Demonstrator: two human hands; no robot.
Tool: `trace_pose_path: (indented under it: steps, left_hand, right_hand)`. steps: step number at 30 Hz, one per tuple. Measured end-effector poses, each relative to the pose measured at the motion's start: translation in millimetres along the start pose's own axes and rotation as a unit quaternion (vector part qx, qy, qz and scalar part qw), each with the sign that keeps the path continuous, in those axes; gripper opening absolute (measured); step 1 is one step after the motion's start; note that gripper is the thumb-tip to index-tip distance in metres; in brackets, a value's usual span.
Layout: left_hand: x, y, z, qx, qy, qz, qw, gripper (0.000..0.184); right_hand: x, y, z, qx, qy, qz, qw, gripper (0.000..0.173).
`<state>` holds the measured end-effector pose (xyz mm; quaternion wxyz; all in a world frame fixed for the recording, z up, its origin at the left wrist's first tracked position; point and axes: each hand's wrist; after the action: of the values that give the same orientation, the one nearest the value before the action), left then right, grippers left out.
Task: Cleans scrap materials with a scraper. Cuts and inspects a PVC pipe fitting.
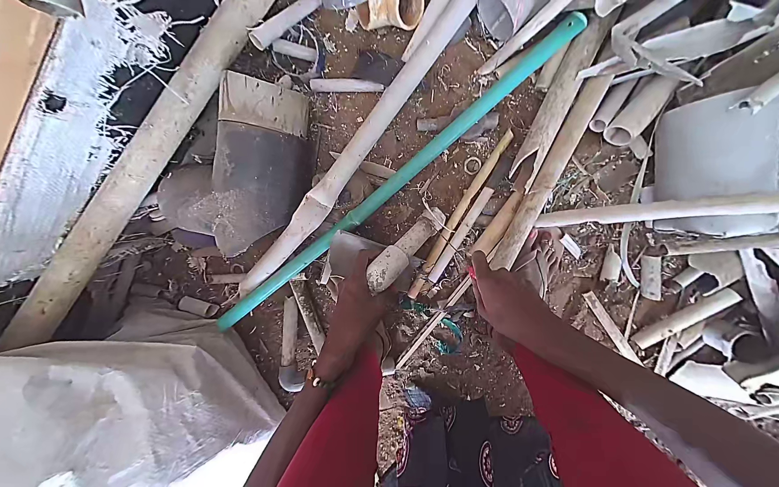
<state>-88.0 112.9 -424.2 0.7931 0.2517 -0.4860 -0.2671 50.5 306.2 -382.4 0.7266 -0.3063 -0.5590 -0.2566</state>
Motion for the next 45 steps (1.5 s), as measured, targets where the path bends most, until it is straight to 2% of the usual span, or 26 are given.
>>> trace_pose_path:
  steps: [4,9,12,15,18,20,23,24,28,31,33,35,36,39,42,45]
  left_hand:
    - [-0.2,-1.0,3.1,0.019,-0.011,0.040,0.999,0.066]
    - [-1.4,-3.3,4.6,0.027,-0.008,0.039,0.999,0.065]
    - [-2.7,-2.7,2.6,0.033,-0.003,0.037,0.999,0.065]
    - [-0.4,-5.0,3.0,0.034,-0.002,0.042,0.999,0.064]
    - [-2.7,-3.0,2.7,0.031,-0.001,0.043,0.999,0.064]
    - [-4.4,-0.2,5.5,0.024,-0.008,0.059,0.998,0.067]
    - [-8.5,3.6,8.6,0.022,-0.020,0.092,0.995,0.070]
    - [-10.1,3.5,7.7,0.025,-0.015,0.096,0.995,0.070]
    - [-11.7,-1.2,4.1,0.076,-0.001,0.084,0.994,0.067]
    - [-13.5,-5.9,-1.1,0.234,0.018,0.064,0.970,0.053]
    - [-15.0,-3.2,-3.6,0.314,0.023,0.061,0.947,0.047]
    - [-14.9,-3.6,-3.0,0.331,0.022,0.064,0.941,0.049]
    - [-15.4,-4.5,-2.3,0.326,0.022,0.063,0.943,0.050]
    - [-14.2,-7.4,-3.3,0.317,0.019,0.064,0.946,0.054]
    - [-15.0,-7.3,-8.2,0.344,0.020,0.066,0.936,0.059]
    - [-12.2,-7.9,-6.9,0.357,0.015,0.082,0.931,0.055]
  right_hand:
    - [-0.9,3.8,-7.1,-0.005,0.009,0.006,1.000,0.048]
    - [3.4,3.6,-12.7,-0.007,-0.001,0.035,0.999,0.049]
    - [-2.0,12.7,-10.3,-0.015,0.017,0.024,0.999,0.044]
    - [7.5,4.1,-14.5,-0.023,-0.013,0.039,0.999,0.050]
    - [-0.5,13.5,-8.6,-0.028,0.005,0.027,0.999,0.046]
    - [-2.1,16.5,-9.0,-0.035,0.009,0.062,0.997,0.045]
    - [-1.0,18.3,-27.6,-0.024,0.029,0.175,0.984,0.046]
    - [-3.2,20.2,-28.5,-0.021,0.035,0.185,0.982,0.046]
    - [-3.0,10.3,-14.2,-0.043,-0.005,0.078,0.996,0.045]
    - [9.2,0.5,-19.4,-0.030,-0.022,0.136,0.990,0.045]
    - [2.5,1.3,-16.9,-0.027,-0.004,0.098,0.995,0.044]
    - [-1.2,1.0,-7.2,-0.020,-0.015,0.038,0.999,0.046]
    - [2.0,-0.4,-6.8,-0.006,-0.017,0.034,0.999,0.048]
    - [8.6,2.5,-14.9,0.008,-0.011,0.062,0.998,0.052]
    - [2.4,11.1,-5.9,0.001,-0.010,0.038,0.999,0.046]
    - [5.8,4.9,-20.1,-0.010,-0.017,0.101,0.995,0.046]
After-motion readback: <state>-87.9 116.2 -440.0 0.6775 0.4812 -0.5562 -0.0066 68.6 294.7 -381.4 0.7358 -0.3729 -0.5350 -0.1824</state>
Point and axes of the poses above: each hand's wrist, its own x-axis away from the middle knuckle, its own z-axis out of the back of the hand, y = z × x, and after that the axes turned 15 degrees about -y, right-handed
